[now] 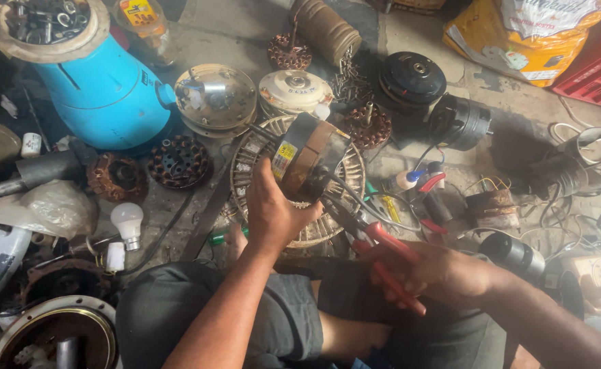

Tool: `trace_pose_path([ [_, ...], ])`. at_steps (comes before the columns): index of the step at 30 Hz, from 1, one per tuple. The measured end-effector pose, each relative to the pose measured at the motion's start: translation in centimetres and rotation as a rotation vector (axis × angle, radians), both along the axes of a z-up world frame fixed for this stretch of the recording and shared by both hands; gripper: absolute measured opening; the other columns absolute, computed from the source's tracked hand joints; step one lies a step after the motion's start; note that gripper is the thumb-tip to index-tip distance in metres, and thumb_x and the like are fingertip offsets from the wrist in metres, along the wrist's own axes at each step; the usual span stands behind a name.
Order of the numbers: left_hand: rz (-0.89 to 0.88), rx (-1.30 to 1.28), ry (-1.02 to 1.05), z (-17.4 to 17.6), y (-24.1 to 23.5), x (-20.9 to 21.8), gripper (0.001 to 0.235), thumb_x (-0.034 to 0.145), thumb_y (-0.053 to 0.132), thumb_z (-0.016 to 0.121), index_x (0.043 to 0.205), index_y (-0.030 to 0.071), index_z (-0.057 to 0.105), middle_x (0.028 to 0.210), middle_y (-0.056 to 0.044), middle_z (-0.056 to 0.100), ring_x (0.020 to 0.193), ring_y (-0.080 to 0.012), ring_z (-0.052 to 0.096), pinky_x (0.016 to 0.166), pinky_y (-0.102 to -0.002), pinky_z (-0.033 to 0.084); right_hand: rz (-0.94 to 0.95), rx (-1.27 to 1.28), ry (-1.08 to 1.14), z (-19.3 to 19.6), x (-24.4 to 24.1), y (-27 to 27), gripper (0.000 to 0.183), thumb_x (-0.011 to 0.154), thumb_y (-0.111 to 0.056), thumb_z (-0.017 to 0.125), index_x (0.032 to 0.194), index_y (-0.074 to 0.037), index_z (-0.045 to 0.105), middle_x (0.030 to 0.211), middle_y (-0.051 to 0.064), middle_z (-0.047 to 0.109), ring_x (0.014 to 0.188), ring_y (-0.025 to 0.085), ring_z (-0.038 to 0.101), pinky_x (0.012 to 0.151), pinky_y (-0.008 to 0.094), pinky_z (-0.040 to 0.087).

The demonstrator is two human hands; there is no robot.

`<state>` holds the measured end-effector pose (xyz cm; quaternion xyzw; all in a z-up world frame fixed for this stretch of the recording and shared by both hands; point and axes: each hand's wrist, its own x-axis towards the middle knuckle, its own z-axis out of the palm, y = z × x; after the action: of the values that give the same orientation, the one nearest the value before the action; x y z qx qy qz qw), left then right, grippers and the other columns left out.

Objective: The person sits on the floor and repairs an electrical motor stator. They use pliers to strip and adjust wires, then connect the motor to a power strip to test it. The person repeatedly manipulates the stator and wires while testing the motor's functionality.

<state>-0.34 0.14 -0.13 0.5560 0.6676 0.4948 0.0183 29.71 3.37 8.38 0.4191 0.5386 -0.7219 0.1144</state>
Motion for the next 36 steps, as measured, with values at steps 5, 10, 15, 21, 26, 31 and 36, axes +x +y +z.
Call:
trace_pose_path([
  [5,0.009,-0.004,0.004,0.2,0.1,0.5,0.122,0.055,0.040,0.098,0.144,-0.009,0.031,0.136,-0.032,0.051,0.125,-0.0489,0.053,0.104,-0.054,0.044,0.001,0.192,-0.048,-0.4,0.8,-0.4,0.092,0.077,-0.006,0.062,0.164,-0.018,0.036,0.138,0.007,0.059,0.115,0.023,0.063,0.091,0.039,0.054],
  [10,-0.018,0.013,-0.023,0.3,-0.1,0.2,0.116,0.060,0.040,0.096,0.145,-0.008,0.032,0.136,-0.031,0.052,0.125,-0.0474,0.055,0.105,-0.053,0.046,-0.077,0.009,0.128,0.6,0.2,-0.7,0.085,0.076,-0.005,0.059,0.159,-0.010,0.040,0.137,0.014,0.065,0.120,0.027,0.068,0.102,0.035,0.053],
  [15,0.015,0.011,0.007,0.1,0.1,-0.1,0.116,0.058,0.037,0.095,0.144,-0.009,0.033,0.135,-0.030,0.052,0.124,-0.0475,0.055,0.104,-0.053,0.046,-0.150,-0.274,0.419,3.1,-1.5,-0.2,0.091,0.074,-0.002,0.060,0.160,-0.011,0.030,0.144,0.017,0.057,0.117,0.037,0.068,0.101,0.047,0.055],
  [21,0.018,0.026,0.043,-0.2,0.1,0.1,0.120,0.058,0.041,0.096,0.145,-0.010,0.031,0.138,-0.033,0.050,0.126,-0.0493,0.053,0.105,-0.054,0.044,0.230,0.429,-0.263,3.0,-1.8,-0.6,0.083,0.085,-0.010,0.064,0.160,-0.025,0.034,0.122,0.020,0.067,0.105,0.037,0.066,0.094,0.044,0.056],
  [26,0.010,-0.005,0.000,0.0,0.1,0.2,0.120,0.058,0.040,0.097,0.144,-0.010,0.031,0.136,-0.033,0.050,0.125,-0.0496,0.053,0.105,-0.054,0.043,0.182,0.647,-0.041,1.6,-0.8,-2.0,0.066,0.077,-0.009,0.069,0.141,-0.011,0.052,0.117,0.009,0.068,0.111,0.020,0.065,0.095,0.038,0.051],
  [31,-0.011,0.012,-0.009,-0.2,-0.1,0.1,0.118,0.060,0.038,0.096,0.147,-0.008,0.031,0.139,-0.030,0.051,0.129,-0.0472,0.054,0.109,-0.053,0.044,-0.198,-0.248,0.150,1.4,-0.6,-0.9,0.084,0.070,-0.002,0.059,0.152,-0.016,0.048,0.130,0.012,0.068,0.111,0.027,0.069,0.097,0.041,0.055],
  [36,0.019,-0.025,0.027,-0.2,0.0,0.1,0.121,0.058,0.042,0.097,0.147,-0.008,0.031,0.140,-0.032,0.050,0.129,-0.0485,0.052,0.107,-0.054,0.043,-0.002,0.115,0.214,1.3,-0.5,-1.6,0.082,0.072,-0.003,0.060,0.153,-0.007,0.047,0.126,0.013,0.060,0.109,0.027,0.060,0.086,0.041,0.052],
])
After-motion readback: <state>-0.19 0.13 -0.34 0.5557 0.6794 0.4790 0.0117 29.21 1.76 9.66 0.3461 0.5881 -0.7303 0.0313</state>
